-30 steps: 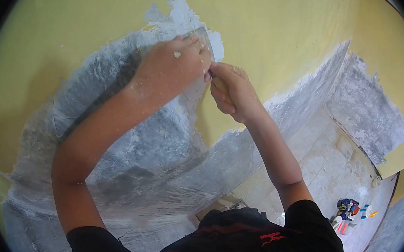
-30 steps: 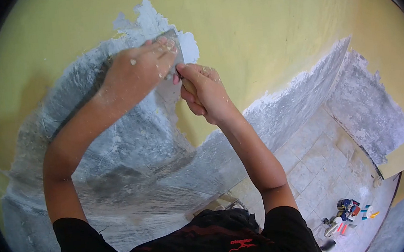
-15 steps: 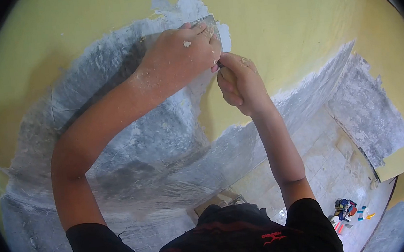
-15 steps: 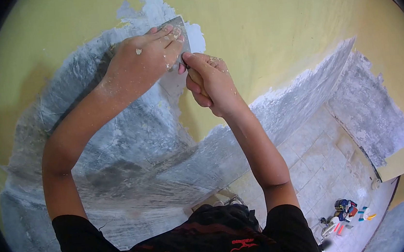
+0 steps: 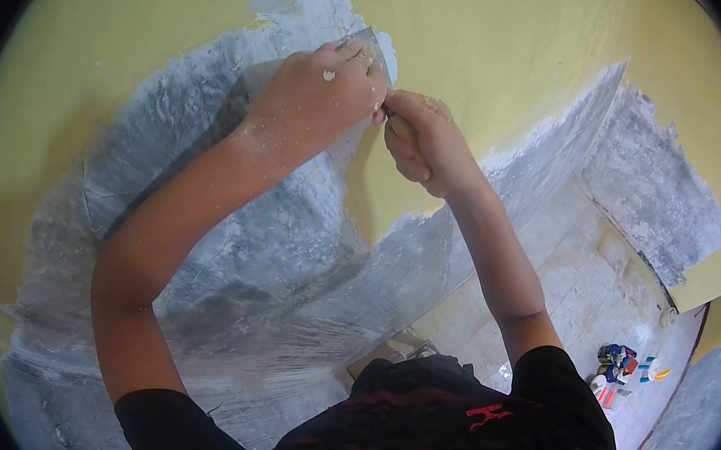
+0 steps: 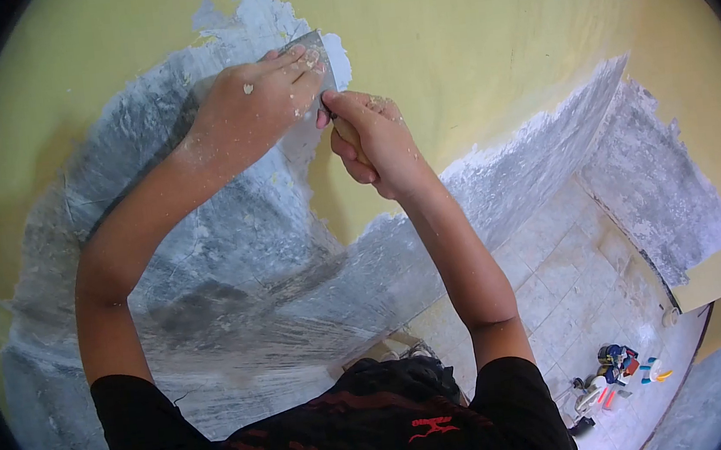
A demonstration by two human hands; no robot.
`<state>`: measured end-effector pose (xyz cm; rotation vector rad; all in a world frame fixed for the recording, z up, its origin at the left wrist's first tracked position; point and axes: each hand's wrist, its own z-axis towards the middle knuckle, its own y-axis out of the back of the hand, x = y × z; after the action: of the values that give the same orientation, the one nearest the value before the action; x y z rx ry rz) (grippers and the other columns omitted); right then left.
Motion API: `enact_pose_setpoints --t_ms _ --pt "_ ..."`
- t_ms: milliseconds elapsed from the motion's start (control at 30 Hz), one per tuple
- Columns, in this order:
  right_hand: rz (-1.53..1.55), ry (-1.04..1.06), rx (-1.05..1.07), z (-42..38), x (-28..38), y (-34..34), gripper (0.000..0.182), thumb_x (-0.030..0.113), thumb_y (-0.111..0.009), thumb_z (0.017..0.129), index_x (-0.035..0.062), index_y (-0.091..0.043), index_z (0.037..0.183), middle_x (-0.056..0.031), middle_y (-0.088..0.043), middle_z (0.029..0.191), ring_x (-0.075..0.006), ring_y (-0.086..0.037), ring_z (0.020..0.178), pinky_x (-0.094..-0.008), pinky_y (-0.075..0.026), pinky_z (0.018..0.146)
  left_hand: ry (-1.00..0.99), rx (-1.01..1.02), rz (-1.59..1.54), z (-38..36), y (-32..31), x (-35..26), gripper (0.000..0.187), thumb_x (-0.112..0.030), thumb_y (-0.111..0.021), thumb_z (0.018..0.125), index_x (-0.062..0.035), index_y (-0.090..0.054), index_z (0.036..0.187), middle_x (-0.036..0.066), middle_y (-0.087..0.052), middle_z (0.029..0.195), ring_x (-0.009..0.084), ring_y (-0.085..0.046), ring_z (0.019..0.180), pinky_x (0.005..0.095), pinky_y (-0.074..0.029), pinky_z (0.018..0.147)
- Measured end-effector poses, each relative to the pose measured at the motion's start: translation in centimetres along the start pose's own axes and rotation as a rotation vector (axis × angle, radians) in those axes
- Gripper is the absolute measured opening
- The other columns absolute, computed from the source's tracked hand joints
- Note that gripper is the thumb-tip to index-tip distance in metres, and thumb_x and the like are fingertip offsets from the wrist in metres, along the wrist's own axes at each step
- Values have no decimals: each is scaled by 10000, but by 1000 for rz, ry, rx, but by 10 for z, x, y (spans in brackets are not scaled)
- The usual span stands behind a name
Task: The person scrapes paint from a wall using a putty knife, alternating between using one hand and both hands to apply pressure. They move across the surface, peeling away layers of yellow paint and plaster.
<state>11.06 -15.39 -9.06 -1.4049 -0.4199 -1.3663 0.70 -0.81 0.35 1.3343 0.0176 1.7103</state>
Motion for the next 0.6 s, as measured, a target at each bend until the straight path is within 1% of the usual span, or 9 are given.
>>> enact_pose_setpoints --t_ms 100,233,333,400,433,467,500,533,600 --pt "0 -7 14 2 11 -5 368 362 -538 1109 69 -636 910 22 -410 552 -64 -279 351 -266 -172 346 40 -11 15 4 13 8 160 -58 -717 913 -63 -742 1071 73 -801 1030 220 -797 893 315 -648 751" --pt "1 16 34 4 13 -5 349 347 -539 1106 67 -630 919 21 -407 548 -66 -283 349 -270 -184 349 14 -27 35 4 11 14 147 -63 -710 916 -73 -734 1061 68 -799 1038 211 -796 888 313 -648 748" --pt "18 14 24 -3 6 -4 342 341 -544 1103 66 -631 920 25 -400 552 -63 -276 356 -275 -177 355 -11 0 72 2 9 8 175 -57 -702 916 -78 -735 1086 68 -799 1053 198 -795 939 302 -647 762" --pt "13 11 29 -2 4 -5 342 342 -546 1101 67 -632 917 25 -401 555 -62 -274 359 -274 -174 357 -2 46 98 -3 10 1 248 -47 -700 906 -82 -738 1148 81 -795 1115 202 -785 1029 310 -647 810" --pt "6 -7 33 -2 3 -6 342 342 -548 1099 68 -632 913 25 -403 558 -62 -273 362 -274 -171 359 -4 47 100 -4 8 6 248 -47 -700 906 -82 -738 1148 81 -795 1115 202 -785 1029 310 -647 810" --pt "9 -7 35 2 5 -6 342 342 -548 1099 68 -632 913 25 -403 558 -62 -273 362 -274 -171 359 -21 -29 81 -4 4 16 153 -91 -720 881 -82 -710 1033 75 -750 1001 212 -777 951 326 -639 750" --pt "6 19 53 8 12 -10 347 346 -548 1099 70 -633 908 25 -407 558 -63 -271 361 -273 -172 356 -42 -103 65 0 7 22 101 -135 -740 856 -82 -682 918 69 -705 887 221 -768 873 341 -631 690" --pt "5 45 70 12 17 -12 352 350 -548 1099 71 -635 902 24 -411 558 -65 -269 360 -272 -173 354 -49 -98 67 1 9 24 101 -135 -740 856 -82 -682 918 69 -705 887 221 -768 873 341 -631 690" --pt "10 37 71 10 17 -12 349 360 -539 1106 85 -630 912 33 -400 553 -62 -272 357 -264 -178 349 7 -88 1 4 16 28 81 -107 -724 870 -80 -672 925 76 -712 885 229 -771 840 343 -633 690"
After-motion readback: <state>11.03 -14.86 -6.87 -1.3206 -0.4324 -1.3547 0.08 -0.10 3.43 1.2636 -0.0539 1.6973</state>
